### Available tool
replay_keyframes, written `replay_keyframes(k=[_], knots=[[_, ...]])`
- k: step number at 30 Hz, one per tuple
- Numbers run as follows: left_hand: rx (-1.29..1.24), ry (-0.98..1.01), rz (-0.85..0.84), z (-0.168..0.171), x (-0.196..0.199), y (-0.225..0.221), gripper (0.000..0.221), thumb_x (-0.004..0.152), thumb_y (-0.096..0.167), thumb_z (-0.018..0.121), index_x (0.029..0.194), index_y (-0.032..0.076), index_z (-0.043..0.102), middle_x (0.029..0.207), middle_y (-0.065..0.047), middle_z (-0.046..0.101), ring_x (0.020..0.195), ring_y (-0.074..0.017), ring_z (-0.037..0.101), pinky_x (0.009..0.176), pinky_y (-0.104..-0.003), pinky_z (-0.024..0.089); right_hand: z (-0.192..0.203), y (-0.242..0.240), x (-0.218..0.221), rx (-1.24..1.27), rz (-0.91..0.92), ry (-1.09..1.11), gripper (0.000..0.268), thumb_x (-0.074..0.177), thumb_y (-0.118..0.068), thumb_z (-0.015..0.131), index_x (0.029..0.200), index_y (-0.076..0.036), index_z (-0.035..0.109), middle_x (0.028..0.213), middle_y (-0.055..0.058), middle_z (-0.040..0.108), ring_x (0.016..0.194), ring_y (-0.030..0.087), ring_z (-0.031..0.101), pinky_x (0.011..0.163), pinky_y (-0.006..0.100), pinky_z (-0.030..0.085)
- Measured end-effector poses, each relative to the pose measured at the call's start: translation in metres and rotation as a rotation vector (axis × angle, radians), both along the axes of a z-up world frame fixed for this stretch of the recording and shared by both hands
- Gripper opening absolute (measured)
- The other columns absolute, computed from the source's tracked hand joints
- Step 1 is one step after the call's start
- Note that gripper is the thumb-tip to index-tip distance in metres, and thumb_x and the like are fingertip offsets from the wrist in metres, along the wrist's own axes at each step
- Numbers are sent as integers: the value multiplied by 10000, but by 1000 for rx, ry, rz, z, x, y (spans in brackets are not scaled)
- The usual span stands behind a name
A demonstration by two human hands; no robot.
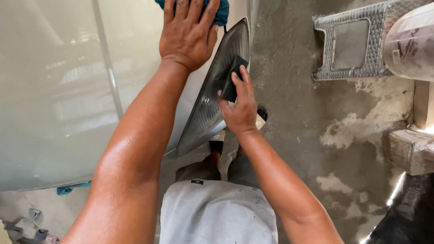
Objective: The person scrubs the front headlight of a silver car using a black sanding block and a blue cloth. They repeatedly dip the sanding block and cloth into a bucket of water to wet them before continuing to scrub the headlight surface.
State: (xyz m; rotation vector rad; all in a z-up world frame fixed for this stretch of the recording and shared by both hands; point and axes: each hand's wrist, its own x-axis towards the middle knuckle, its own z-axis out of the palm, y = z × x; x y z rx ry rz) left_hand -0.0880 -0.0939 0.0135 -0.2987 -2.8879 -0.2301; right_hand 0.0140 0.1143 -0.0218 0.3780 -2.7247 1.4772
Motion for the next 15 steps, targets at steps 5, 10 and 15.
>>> replay_keyframes(k=[5,10,15], knots=[[5,5,-10,6,-2,-1,575,1096,315,593,1625,146,445,1674,-159,355,1550,-397,244,1252,-596,134,4,-6,4,105,26,97,633,912,-193,778,1449,3,507,1591,234,405,1463,454,428,1208,498,381],[39,-22,-5,9,-6,1,592,1075,302,601,1623,134,456,1651,-161,376,1536,-398,262,1243,-602,142,-4,-5,2,114,60,107,636,966,-222,720,1484,36,458,1605,248,377,1475,478,388,1231,513,325],[38,-14,6,4,-3,1,576,1092,315,609,1616,130,462,1653,-161,379,1535,-389,267,1246,-598,143,-13,-3,4,51,20,49,469,1101,-233,601,1501,-18,483,1630,171,432,1529,393,425,1285,480,348]])
